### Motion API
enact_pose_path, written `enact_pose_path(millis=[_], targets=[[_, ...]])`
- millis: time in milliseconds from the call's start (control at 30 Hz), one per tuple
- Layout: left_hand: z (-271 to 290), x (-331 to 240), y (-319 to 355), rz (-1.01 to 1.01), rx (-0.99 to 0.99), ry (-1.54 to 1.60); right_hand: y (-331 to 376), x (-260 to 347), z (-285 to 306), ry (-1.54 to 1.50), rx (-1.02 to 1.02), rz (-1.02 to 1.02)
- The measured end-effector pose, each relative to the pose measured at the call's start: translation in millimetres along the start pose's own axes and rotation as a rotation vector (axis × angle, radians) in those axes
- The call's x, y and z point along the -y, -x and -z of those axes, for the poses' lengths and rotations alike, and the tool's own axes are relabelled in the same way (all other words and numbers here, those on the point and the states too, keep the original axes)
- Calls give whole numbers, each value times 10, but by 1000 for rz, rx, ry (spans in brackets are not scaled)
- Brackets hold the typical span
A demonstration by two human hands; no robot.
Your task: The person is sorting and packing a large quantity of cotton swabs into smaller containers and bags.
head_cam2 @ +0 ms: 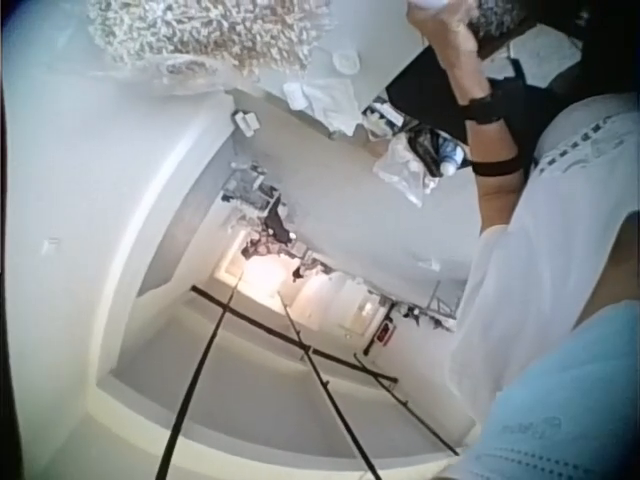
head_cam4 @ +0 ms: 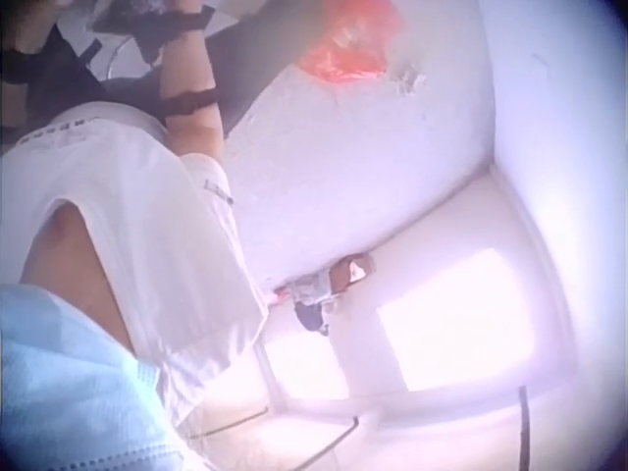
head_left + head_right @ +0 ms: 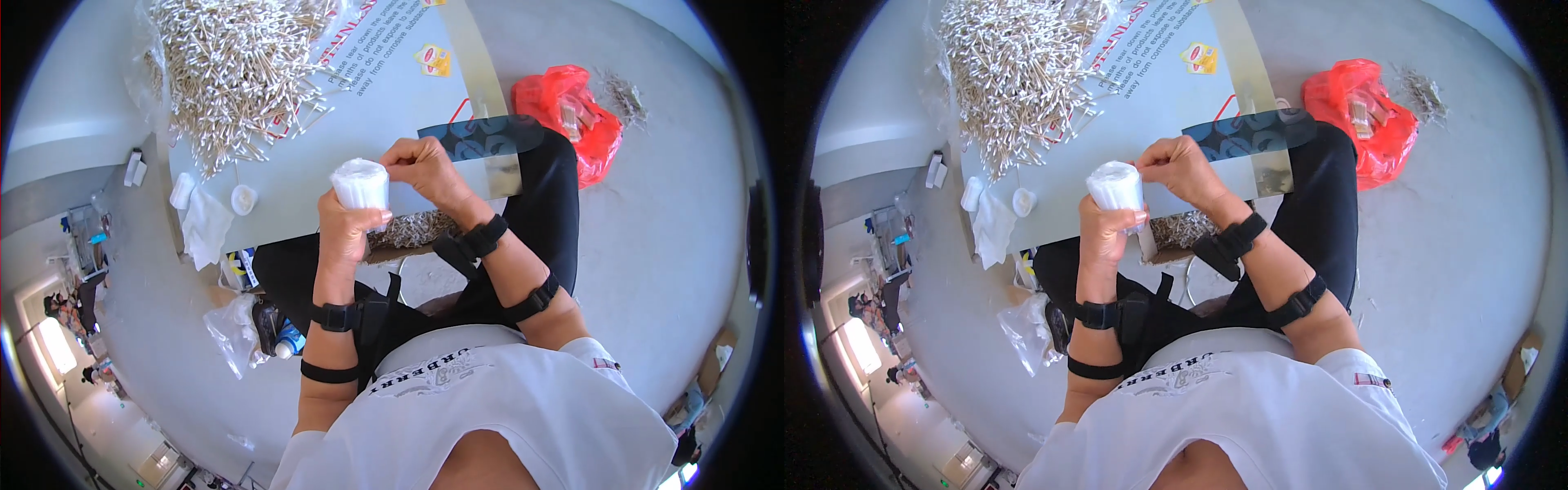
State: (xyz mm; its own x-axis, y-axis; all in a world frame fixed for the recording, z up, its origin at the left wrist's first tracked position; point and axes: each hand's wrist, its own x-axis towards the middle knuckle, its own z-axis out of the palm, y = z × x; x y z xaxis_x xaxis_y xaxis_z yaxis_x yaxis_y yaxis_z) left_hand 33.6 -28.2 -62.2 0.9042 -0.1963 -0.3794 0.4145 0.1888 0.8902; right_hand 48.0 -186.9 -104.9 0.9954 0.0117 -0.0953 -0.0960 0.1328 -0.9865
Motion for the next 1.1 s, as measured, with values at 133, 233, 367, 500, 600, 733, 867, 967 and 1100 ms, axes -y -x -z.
enact_pose_path(millis=[133,233,367,500,600,733,867,967,1100], targets=[[-47,9,-15,63,41,7,63,52,-9,-20,22,36],[-65,42,-10,35,20,33,99,110,-3,-207,34,-83],[-162,64,30,-48,12,99,136,109,67,-405,93,-275],[-232,33,58,-99,38,204,191,66,35,-790,146,-339],[-221,21,65,-65,75,339,225,90,10,-957,157,-306],[-209,20,83,25,178,633,249,169,-16,-1037,109,-262],[-186,-9,90,93,281,649,203,118,105,-1211,344,-184],[-158,-34,119,101,263,595,198,380,192,-849,289,-448],[-21,-30,106,91,152,504,145,225,404,-713,320,-443]])
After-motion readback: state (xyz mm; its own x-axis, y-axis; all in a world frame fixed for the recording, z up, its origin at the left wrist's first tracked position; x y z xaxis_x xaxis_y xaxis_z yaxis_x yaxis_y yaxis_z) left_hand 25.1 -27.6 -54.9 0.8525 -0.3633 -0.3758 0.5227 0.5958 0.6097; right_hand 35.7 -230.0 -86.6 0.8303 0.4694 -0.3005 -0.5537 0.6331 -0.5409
